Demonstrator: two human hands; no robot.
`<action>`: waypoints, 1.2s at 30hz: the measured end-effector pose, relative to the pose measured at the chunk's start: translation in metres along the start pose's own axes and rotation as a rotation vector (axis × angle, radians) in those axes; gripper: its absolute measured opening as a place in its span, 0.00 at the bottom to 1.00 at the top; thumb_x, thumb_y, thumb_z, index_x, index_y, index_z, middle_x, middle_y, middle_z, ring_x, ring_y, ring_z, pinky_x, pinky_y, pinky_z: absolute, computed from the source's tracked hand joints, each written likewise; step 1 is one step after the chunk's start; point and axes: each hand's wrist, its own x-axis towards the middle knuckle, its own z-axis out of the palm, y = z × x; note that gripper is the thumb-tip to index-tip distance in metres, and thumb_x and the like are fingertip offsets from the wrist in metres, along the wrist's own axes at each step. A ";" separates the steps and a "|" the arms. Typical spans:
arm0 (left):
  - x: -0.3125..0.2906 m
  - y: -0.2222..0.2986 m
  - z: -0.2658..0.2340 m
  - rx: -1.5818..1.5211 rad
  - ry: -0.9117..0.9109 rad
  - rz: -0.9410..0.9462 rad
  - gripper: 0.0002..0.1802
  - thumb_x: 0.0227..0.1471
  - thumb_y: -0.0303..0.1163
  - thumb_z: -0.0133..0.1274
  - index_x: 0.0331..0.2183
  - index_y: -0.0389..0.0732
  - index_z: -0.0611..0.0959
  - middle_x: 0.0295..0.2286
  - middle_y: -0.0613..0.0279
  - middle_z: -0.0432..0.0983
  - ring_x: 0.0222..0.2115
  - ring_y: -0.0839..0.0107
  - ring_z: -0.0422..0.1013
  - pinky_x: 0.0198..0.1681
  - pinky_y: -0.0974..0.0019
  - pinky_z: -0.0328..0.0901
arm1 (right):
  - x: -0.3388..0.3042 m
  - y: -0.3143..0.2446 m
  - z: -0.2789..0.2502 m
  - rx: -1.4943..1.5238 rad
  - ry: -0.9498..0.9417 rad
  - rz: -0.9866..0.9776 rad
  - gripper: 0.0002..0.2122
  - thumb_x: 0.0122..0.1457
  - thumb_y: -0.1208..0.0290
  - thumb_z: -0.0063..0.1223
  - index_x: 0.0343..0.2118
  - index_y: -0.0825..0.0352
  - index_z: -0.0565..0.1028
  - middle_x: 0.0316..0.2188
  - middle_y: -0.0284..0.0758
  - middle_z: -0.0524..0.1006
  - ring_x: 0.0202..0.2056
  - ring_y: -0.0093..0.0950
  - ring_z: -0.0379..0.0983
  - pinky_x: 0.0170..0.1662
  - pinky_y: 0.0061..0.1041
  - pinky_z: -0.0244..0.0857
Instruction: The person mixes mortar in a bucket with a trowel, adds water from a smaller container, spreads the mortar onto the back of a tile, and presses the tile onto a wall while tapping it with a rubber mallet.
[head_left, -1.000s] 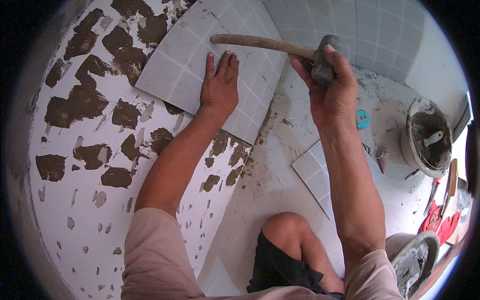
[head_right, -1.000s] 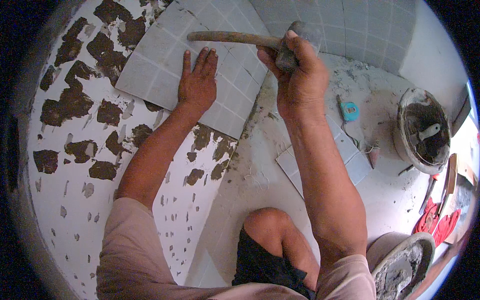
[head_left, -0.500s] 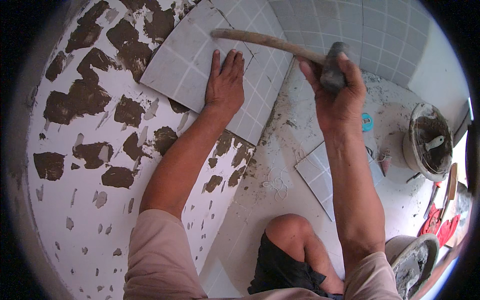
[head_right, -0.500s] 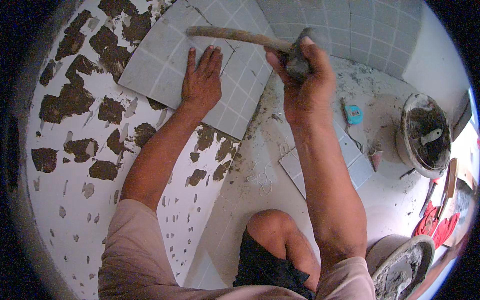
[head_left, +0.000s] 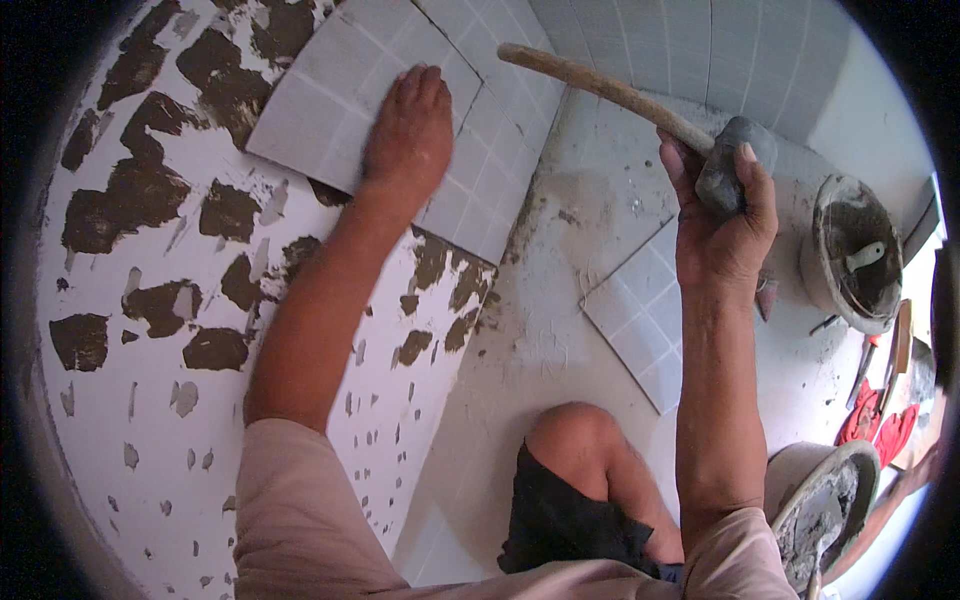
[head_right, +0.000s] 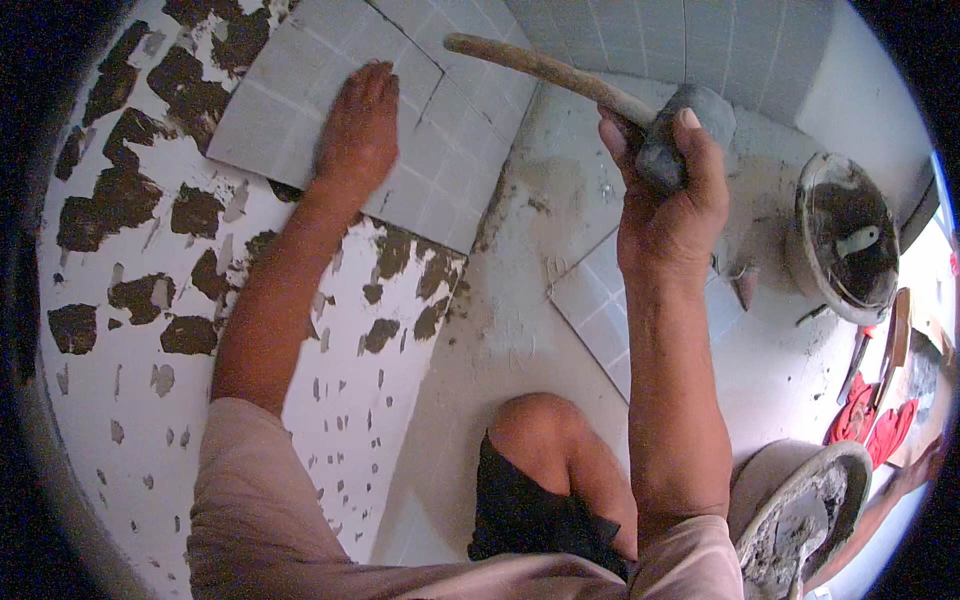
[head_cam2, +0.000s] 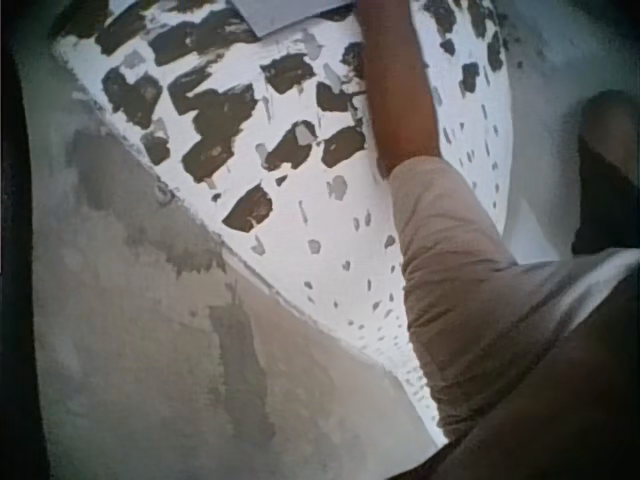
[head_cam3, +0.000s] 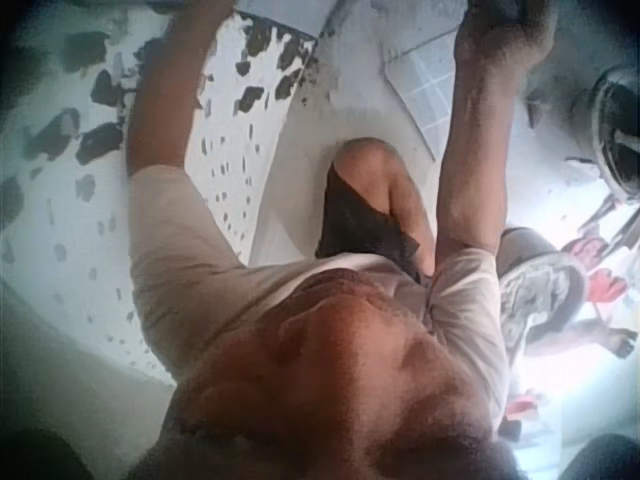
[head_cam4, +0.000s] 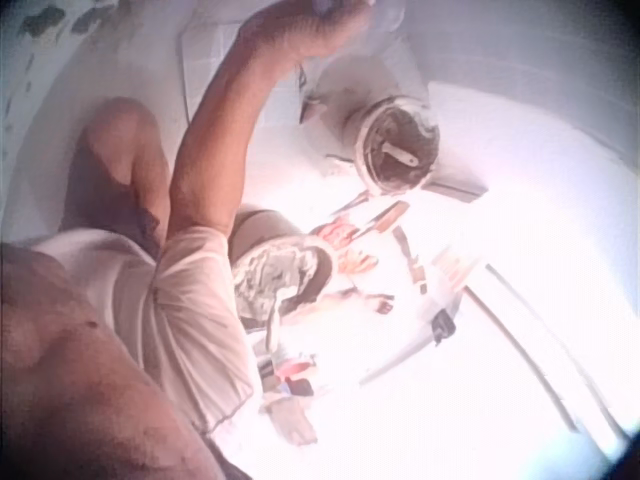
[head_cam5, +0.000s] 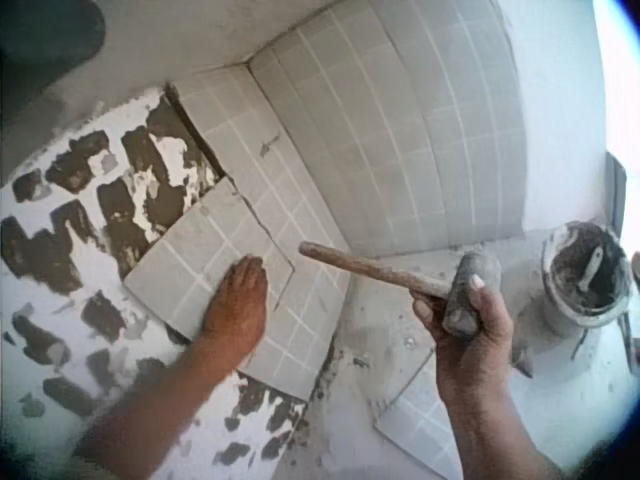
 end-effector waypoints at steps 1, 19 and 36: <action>0.000 -0.011 -0.005 -0.111 -0.028 -0.016 0.24 0.55 0.26 0.48 0.53 0.34 0.78 0.61 0.52 0.66 0.66 0.59 0.56 0.71 0.47 0.44 | -0.002 0.003 -0.012 -0.004 0.048 0.019 0.15 0.63 0.64 0.53 0.43 0.72 0.71 0.40 0.44 0.78 0.46 0.44 0.79 0.52 0.44 0.76; -0.002 -0.044 -0.048 -0.048 0.085 0.078 0.16 0.54 0.36 0.59 0.44 0.44 0.86 0.54 0.65 0.76 0.63 0.69 0.62 0.72 0.48 0.39 | -0.062 0.043 -0.008 0.015 -0.018 0.280 0.18 0.63 0.61 0.51 0.41 0.77 0.72 0.41 0.49 0.78 0.46 0.42 0.79 0.53 0.40 0.76; -0.004 -0.060 -0.045 -0.124 0.201 0.096 0.18 0.54 0.33 0.58 0.48 0.44 0.84 0.54 0.60 0.75 0.60 0.63 0.65 0.68 0.46 0.48 | -0.078 0.035 -0.020 -0.063 -0.078 0.344 0.19 0.61 0.66 0.53 0.47 0.79 0.71 0.46 0.50 0.78 0.48 0.40 0.78 0.54 0.40 0.74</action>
